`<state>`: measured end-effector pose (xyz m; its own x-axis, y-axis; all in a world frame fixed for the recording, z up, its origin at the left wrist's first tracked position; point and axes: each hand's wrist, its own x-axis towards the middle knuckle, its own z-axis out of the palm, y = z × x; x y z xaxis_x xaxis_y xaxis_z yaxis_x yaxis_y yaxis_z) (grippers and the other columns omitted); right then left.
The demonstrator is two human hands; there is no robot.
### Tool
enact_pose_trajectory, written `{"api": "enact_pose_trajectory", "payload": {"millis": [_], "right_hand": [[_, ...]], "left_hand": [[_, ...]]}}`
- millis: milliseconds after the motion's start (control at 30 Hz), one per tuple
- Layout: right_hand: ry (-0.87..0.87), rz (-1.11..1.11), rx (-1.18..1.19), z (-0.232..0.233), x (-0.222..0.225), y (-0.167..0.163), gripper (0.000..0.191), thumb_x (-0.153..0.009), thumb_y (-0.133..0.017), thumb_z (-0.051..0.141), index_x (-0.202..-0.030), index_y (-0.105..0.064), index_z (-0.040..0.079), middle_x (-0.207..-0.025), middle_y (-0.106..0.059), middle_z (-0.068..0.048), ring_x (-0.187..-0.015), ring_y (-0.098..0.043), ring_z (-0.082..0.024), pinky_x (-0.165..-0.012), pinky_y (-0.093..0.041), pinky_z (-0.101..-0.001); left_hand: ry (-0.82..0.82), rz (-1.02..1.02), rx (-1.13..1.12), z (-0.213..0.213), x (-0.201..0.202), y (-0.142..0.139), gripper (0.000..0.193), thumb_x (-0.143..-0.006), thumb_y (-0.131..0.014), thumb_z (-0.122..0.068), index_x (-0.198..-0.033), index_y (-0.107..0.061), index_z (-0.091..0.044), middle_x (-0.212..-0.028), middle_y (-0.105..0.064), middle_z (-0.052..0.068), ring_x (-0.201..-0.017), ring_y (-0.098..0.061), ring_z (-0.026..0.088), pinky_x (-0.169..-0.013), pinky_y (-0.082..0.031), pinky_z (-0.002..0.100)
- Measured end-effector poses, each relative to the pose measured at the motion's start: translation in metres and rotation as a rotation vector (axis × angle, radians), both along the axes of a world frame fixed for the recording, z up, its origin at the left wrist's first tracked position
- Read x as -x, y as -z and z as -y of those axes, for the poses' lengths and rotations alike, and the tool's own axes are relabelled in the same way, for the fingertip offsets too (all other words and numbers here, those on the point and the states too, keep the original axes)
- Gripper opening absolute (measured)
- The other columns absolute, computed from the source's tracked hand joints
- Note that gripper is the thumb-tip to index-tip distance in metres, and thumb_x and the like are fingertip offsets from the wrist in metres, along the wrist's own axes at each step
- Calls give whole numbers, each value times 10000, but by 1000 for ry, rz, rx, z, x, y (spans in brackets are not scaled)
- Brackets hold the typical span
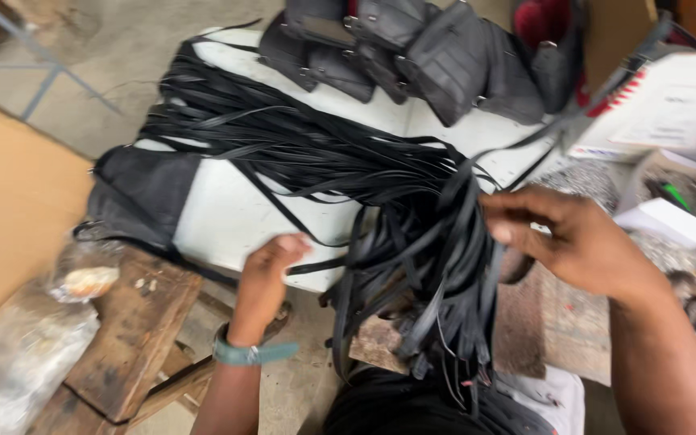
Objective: The person repeatedly picks up black leather straps, inserts metal pins into the strap ends, and uses a hammer to secure the pins. The person works one strap at a time on a wooden block, then places the finished straps into a cardboard box.
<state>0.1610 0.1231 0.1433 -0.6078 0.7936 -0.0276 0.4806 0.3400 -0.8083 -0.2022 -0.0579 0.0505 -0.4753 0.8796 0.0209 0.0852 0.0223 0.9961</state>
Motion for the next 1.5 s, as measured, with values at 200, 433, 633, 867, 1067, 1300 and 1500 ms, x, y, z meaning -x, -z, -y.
{"api": "enact_pose_trajectory", "payload": {"millis": [200,433,633,867,1067,1300,1500], "right_hand": [[-182,-99,102,-71,147,11,669,-943,-643,435,-1443,-527,6,-1379,-659,-164,-1284,-628,-259,-1094,-454,-364],[55,177,76,-138,237,41,814,-924,-582,608,-1473,-498,12,-1432,-575,-241,-1355,-546,-367,-1115,-432,-439],[15,481,-225,-148,270,65,966,-961,-404,791,-1458,-474,-34,-1434,-515,-312,-1385,-442,-457,-1144,-344,-511],[-152,442,355,-128,277,71,1051,-783,-507,860,-1381,-618,3,-1349,-649,-241,-1307,-601,-383,-1108,-442,-468],[-352,349,466,-108,283,81,1067,-658,-712,780,-1300,-640,-69,-1183,-738,-271,-1147,-731,-392,-1004,-569,-427],[-436,330,408,-110,278,95,1105,-558,-845,666,-1364,-577,-41,-1211,-729,-251,-1180,-700,-365,-1022,-531,-393],[-477,313,484,-107,279,84,1099,-546,-869,613,-1401,-554,-3,-1247,-710,-224,-1195,-665,-335,-1021,-512,-393]], "left_hand": [[-456,680,-25,-20,49,43,602,-938,-665,-340,-1408,-505,0,-1363,-570,120,-1173,-606,260,-998,-515,443],[-397,735,43,-64,46,47,743,-876,-742,-397,-1422,-495,43,-1330,-563,153,-1261,-531,238,-1051,-474,449],[-377,704,86,-109,46,45,768,-851,-823,-393,-1341,-445,60,-1245,-538,116,-1219,-502,223,-1066,-426,437],[-406,721,-76,-145,15,60,716,-890,-837,-359,-1328,-413,18,-1094,-480,57,-921,-477,148,-732,-409,350],[-641,824,-241,-175,-9,60,835,-827,-815,-322,-1438,-347,1,-1219,-570,102,-1029,-595,193,-769,-507,334],[-791,910,-233,-162,-12,54,915,-763,-854,-321,-1421,-307,4,-1398,-512,195,-1246,-561,285,-955,-543,364],[-594,978,-102,-145,-14,58,840,-826,-843,-439,-1393,-503,79,-1282,-581,116,-1106,-480,200,-821,-415,328]]}}
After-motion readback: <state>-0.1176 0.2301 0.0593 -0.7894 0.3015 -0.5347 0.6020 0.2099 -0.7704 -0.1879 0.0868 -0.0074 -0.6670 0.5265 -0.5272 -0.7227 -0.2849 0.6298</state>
